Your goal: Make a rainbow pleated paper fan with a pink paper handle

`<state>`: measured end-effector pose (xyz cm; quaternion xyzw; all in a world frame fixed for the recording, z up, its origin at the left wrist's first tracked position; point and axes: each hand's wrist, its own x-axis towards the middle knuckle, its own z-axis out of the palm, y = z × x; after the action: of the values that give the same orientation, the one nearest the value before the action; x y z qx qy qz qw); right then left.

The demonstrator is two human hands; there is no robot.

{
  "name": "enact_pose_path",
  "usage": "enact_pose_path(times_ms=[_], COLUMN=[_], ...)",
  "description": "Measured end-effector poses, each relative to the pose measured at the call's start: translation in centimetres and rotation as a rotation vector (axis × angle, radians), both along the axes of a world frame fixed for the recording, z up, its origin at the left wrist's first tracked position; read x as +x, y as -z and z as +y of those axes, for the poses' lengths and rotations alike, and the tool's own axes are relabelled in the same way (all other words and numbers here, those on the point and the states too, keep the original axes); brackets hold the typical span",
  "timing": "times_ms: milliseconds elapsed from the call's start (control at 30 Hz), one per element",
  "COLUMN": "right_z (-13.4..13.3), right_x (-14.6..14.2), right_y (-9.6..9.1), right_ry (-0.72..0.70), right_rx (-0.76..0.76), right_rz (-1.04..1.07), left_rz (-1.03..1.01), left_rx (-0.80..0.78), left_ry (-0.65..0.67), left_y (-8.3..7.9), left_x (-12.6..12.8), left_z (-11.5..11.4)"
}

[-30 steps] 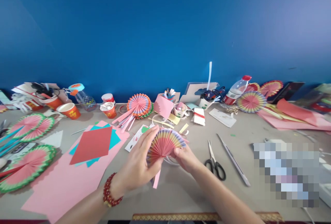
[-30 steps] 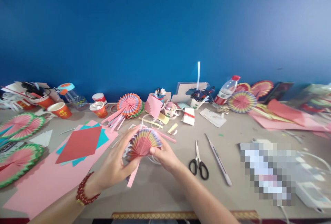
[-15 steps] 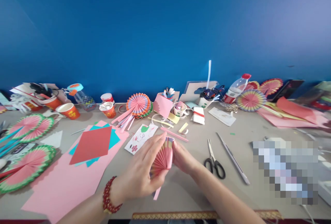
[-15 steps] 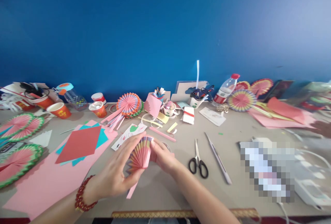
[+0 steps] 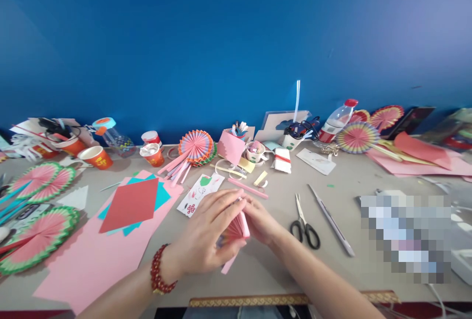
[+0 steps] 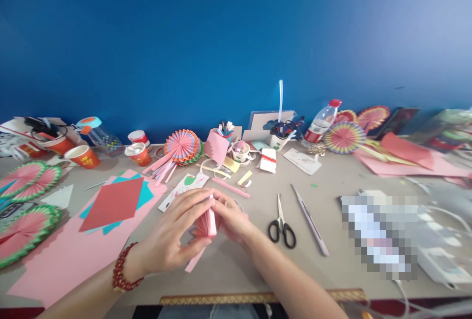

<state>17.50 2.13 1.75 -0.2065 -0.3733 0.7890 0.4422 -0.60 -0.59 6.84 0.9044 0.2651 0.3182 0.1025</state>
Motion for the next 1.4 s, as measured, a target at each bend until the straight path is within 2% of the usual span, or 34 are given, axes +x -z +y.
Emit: enact_pose_path(times_ms=[133,233,367,433,533,633,700,767,833,900,1100,1267,1400], right_z=[0.1,0.1,-0.1,-0.1,0.0,-0.1,-0.3,-0.6,-0.9,-1.2,-1.0,-1.0,-1.0], right_x=[-0.3,-0.5,-0.7,-0.5,-0.1,0.4,0.5,0.4,0.1,0.0,0.0,-0.3,-0.4], right_y=[-0.6,-0.5,-0.1,-0.1,-0.2,-0.4,-0.4,-0.3,-0.3,-0.3,-0.8,-0.5,-0.4], right_ry=[0.003,0.069,0.108,0.098,0.173,0.299,0.3,0.25,0.205,0.181,0.23,0.215,0.231], right_rx=[-0.001,-0.039,-0.056,-0.032,0.092,0.337,0.488,0.557,0.554,0.549,0.655,0.588,0.529], right_rz=[-0.033,-0.084,-0.165,-0.274,-0.524,-0.628,-0.599,-0.599,-0.644,-0.686,-0.732,-0.695,-0.718], left_rz=[0.071,0.084,0.014,-0.057,-0.208,-0.341,-0.368,-0.352,-0.337,-0.338,-0.448,-0.569,-0.677], left_rx=[0.001,-0.032,-0.105,-0.185,-0.375,-0.497,-0.469,-0.372,-0.28,-0.271,-0.542,-0.728,-0.849], left_ry=[0.013,-0.042,-0.107,-0.121,-0.149,-0.199,-0.232,-0.244,-0.245,-0.243,-0.285,-0.35,-0.315], left_y=[-0.3,-0.5,-0.4,-0.2,0.2,0.7,1.1,1.3,1.4,1.4,1.3,1.7,2.1], left_x=[0.0,0.1,0.2,0.0,-0.3,-0.7,-0.7,-0.7,-0.5,-0.3,-0.3,-0.3,-0.4], left_z=[0.0,-0.2,0.0,0.4,1.3,2.2,2.4,2.5,2.5,2.5,2.4,2.3,2.2])
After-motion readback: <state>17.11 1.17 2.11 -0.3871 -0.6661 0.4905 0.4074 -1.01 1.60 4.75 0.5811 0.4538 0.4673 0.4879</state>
